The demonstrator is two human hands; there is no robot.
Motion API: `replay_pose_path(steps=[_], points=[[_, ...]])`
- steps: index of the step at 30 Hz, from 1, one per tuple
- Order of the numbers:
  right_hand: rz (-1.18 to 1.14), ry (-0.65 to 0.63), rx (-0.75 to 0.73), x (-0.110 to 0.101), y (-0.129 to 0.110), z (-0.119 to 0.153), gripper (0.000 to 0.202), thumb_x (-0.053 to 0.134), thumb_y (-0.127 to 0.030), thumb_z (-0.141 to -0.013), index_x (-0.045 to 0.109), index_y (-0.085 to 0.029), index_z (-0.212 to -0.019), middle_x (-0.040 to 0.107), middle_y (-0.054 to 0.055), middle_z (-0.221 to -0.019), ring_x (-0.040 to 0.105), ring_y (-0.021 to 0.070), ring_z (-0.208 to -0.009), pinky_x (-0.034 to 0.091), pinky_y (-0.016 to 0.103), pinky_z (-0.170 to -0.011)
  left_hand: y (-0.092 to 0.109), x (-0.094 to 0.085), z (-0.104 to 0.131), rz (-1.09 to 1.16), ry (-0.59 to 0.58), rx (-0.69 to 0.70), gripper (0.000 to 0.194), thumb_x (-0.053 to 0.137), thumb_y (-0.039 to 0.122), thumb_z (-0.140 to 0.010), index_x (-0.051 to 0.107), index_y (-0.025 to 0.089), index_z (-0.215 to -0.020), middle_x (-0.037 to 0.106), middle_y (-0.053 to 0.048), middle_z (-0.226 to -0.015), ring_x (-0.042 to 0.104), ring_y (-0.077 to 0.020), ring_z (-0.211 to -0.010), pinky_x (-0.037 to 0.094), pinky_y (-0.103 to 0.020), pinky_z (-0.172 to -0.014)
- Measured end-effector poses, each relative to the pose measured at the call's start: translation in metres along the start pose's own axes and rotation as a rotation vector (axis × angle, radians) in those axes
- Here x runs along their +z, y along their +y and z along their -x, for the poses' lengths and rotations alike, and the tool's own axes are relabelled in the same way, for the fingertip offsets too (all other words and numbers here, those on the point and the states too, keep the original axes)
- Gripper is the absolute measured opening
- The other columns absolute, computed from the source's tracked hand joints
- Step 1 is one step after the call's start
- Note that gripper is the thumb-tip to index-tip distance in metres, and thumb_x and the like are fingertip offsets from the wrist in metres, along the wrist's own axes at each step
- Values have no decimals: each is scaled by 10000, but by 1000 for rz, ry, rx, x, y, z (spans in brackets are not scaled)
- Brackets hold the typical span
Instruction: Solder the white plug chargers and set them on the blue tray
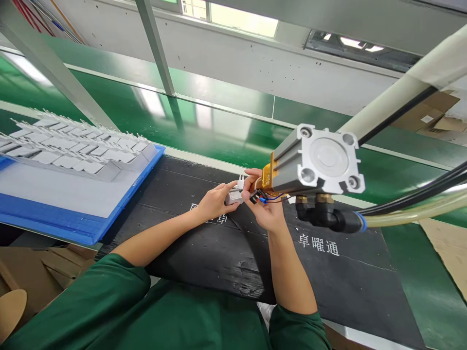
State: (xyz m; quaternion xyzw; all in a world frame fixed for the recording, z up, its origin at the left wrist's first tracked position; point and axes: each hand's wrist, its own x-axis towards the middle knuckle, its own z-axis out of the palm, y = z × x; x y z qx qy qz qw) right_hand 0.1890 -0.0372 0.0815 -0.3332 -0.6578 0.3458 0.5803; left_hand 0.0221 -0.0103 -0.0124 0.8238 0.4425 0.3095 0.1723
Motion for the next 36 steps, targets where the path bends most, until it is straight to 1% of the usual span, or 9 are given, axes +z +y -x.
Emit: replay_pose_path(steps=[5,9,13,16,18,21,27,33,36], points=[[-4,-39,-32,-1,-2,0,421,694,-318,-812,553,-330,-1208,535,6,-827,522,179,-775,495,360,-700,1,-1,0,-14,-8,3,651,658,376,-835,433,176,-1413,660,-63,-964,631,-233,-921,529,-307,-793],[-47,-72,-29,-2,-4,1,466,711,-324,-798,549,-334,-1235,534,12,-843,513,183,-798,493,360,-713,2,1,-1,-38,2,-49,663,674,406,-820,446,222,-1415,666,-50,-955,638,-237,-926,522,-305,-806],[-57,-70,-13,1,-6,3,478,727,-332,-780,554,-331,-1226,538,10,-840,526,188,-805,505,391,-769,4,4,-2,-59,-71,-144,721,689,443,-806,412,269,-1449,679,-38,-960,639,-241,-947,518,-298,-793],[-78,-61,-9,5,-6,7,470,728,-324,-778,562,-324,-1218,537,11,-837,538,192,-810,509,415,-809,7,8,-3,-10,-120,-199,762,690,485,-795,402,255,-1462,687,-50,-975,654,-253,-920,520,-315,-780],[-76,-55,1,7,-7,9,469,732,-338,-775,562,-324,-1212,541,13,-840,545,198,-816,517,422,-812,9,11,-4,42,-141,-217,756,691,491,-788,421,248,-1451,692,-38,-919,670,-247,-856,516,-311,-756],[-62,-58,-2,9,-8,11,485,742,-352,-765,558,-319,-1213,551,14,-842,554,206,-823,530,430,-806,12,13,-3,144,-166,-244,713,681,464,-795,438,273,-1438,682,21,-771,683,-212,-759,501,-269,-715],[-117,-70,-37,11,-6,10,489,748,-309,-763,571,-306,-1219,563,5,-828,569,198,-802,537,432,-800,16,14,-1,346,-102,-232,716,704,400,-784,451,272,-1441,685,47,-741,677,-151,-688,506,-227,-731],[-155,-19,-2,14,-4,13,387,719,-344,-793,601,-298,-1159,581,2,-806,579,201,-784,545,440,-799,16,16,1,415,-70,-237,735,734,379,-765,457,276,-1438,710,38,-819,668,-130,-671,519,-213,-713],[-133,-2,13,13,-3,14,406,732,-346,-775,600,-299,-1156,584,1,-808,584,202,-775,544,438,-791,16,17,1,429,-68,-236,736,740,376,-764,458,273,-1437,721,34,-834,683,-138,-696,526,-218,-733]])
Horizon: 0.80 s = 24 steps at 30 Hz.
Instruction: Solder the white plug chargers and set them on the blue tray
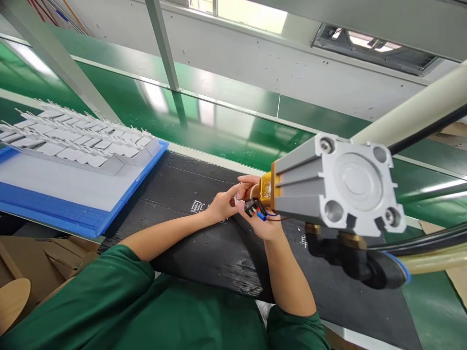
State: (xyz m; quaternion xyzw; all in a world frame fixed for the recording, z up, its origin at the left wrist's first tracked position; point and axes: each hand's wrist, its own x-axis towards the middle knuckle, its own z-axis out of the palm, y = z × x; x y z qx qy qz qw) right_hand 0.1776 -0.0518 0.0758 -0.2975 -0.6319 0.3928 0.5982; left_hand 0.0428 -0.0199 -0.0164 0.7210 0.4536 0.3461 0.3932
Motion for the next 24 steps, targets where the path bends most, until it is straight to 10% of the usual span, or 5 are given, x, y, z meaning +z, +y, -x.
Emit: replay_pose_path(steps=[24], points=[[-100,-24,14,-17,6,-13,455,752,-459,-706,619,-291,-1107,591,6,-781,535,180,-696,466,344,-605,-13,-27,-13,-318,153,-48,636,715,345,-801,496,299,-1396,747,18,-938,710,-172,-748,499,-242,-734]])
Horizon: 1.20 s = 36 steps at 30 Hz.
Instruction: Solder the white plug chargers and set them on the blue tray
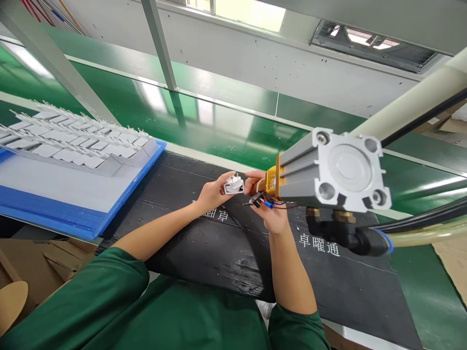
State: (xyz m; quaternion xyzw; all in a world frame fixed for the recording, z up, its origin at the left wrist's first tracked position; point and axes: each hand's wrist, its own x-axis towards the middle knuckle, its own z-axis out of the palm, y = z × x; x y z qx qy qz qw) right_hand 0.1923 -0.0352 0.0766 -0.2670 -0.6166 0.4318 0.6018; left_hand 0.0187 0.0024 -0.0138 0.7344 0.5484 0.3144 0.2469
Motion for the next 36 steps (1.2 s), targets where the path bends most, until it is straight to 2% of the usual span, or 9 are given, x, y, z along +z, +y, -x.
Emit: replay_pose_path(steps=[4,10,14,18,23,28,36], points=[[3,-5,20,-5,5,2,489,748,-459,-705,583,-301,-1136,615,18,-865,546,175,-690,467,343,-593,1,-1,0,-26,22,4,625,705,373,-815,496,314,-1400,745,17,-997,708,-161,-749,492,-234,-724],[44,-2,9,-7,2,-1,420,742,-419,-741,599,-306,-1120,589,-1,-798,554,177,-704,456,336,-601,4,-8,0,17,25,-13,606,736,391,-778,557,273,-1345,739,17,-827,696,-164,-726,495,-236,-716],[78,5,-23,-9,-1,-6,391,756,-424,-733,634,-309,-1087,574,-6,-746,537,182,-712,458,337,-618,5,-17,-4,306,-36,-85,498,752,394,-741,644,224,-1197,744,6,-838,676,-139,-648,503,-226,-651],[104,18,-17,-11,-1,-9,379,746,-427,-731,639,-325,-1080,574,-7,-746,531,184,-689,472,353,-636,4,-21,-9,641,-159,-199,405,760,400,-723,666,173,-1045,747,-10,-850,645,-109,-564,493,-217,-570],[124,17,-25,-13,0,-10,369,741,-425,-736,652,-321,-1079,568,-2,-739,526,186,-682,473,366,-652,8,-23,-11,836,-267,-282,331,768,344,-734,662,127,-961,709,-11,-719,620,-88,-501,424,-189,-477],[113,-7,-47,-15,0,-10,369,731,-400,-754,656,-331,-1109,576,2,-754,519,180,-697,465,353,-651,14,-27,-10,903,-308,-342,311,773,306,-750,665,99,-953,694,-22,-661,618,-87,-474,397,-184,-443],[111,-4,-47,-16,1,-11,380,741,-417,-749,659,-329,-1110,579,3,-757,514,179,-691,471,361,-656,17,-30,-9,904,-341,-365,296,790,296,-748,677,97,-936,691,-14,-632,620,-78,-466,413,-167,-437]])
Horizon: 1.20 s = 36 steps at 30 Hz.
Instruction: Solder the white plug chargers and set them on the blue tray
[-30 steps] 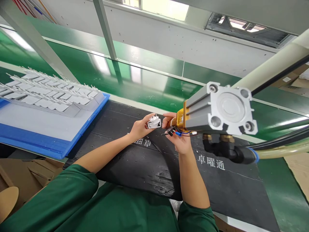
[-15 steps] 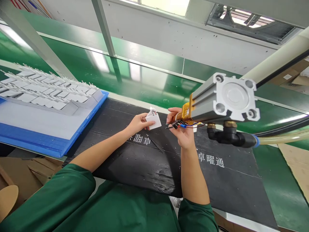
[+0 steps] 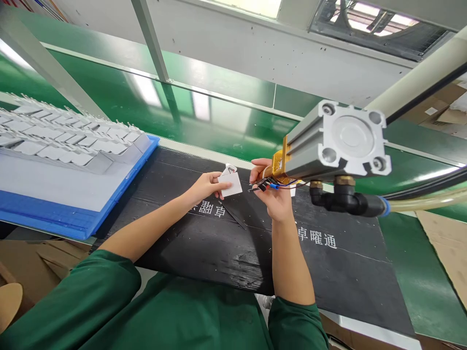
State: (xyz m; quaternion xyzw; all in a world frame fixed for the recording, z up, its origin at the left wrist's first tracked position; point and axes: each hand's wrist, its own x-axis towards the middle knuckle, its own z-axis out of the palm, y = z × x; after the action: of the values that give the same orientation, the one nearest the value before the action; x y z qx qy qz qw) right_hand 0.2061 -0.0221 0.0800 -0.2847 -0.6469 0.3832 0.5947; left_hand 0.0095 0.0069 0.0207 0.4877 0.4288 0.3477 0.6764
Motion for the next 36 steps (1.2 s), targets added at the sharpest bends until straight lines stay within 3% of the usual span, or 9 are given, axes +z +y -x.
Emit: replay_pose_path(steps=[11,18,22,27,29,32,36], points=[[17,-21,-4,0,0,0,402,729,-434,-753,633,-316,-1125,582,-4,-764,522,167,-696,461,327,-623,-6,-7,-4,95,-106,1,402,826,388,-675,672,102,-912,689,-23,-633,626,-93,-464,414,-169,-423],[12,-46,-7,-1,-1,0,398,713,-385,-770,622,-318,-1152,589,-1,-785,521,164,-697,443,319,-602,-5,-8,-2,34,-141,19,458,813,403,-665,678,99,-980,700,-34,-666,626,-104,-491,439,-186,-457],[13,-29,7,-1,-2,0,398,723,-395,-758,628,-310,-1135,583,-3,-774,522,166,-695,453,324,-610,-5,-10,-2,-176,-82,81,466,788,382,-672,673,131,-1049,723,-40,-779,637,-116,-578,474,-211,-531],[10,-23,16,-2,0,0,396,727,-398,-755,634,-301,-1127,579,-4,-767,512,162,-690,459,319,-619,-5,-20,-2,-877,197,193,486,764,405,-710,676,248,-1162,699,0,-749,651,-186,-734,489,-274,-716],[3,-32,-4,-3,1,-1,385,721,-378,-764,637,-303,-1133,583,-4,-771,506,157,-688,454,311,-618,-5,-25,-2,-1088,241,187,489,747,432,-734,668,279,-1192,693,-9,-763,652,-222,-818,487,-298,-776],[-15,-44,-25,-3,2,-1,377,717,-350,-772,639,-307,-1139,584,-5,-777,505,154,-694,452,306,-622,-4,-31,-3,-1163,218,231,505,727,517,-744,670,272,-1181,703,-61,-1034,612,-278,-1055,495,-337,-870],[-19,-43,2,-3,2,0,382,725,-349,-772,632,-296,-1138,586,-2,-786,518,159,-715,455,308,-633,-7,-30,-14,-984,173,339,609,706,506,-769,584,221,-1293,579,-105,-1358,506,-282,-1277,439,-377,-1042]])
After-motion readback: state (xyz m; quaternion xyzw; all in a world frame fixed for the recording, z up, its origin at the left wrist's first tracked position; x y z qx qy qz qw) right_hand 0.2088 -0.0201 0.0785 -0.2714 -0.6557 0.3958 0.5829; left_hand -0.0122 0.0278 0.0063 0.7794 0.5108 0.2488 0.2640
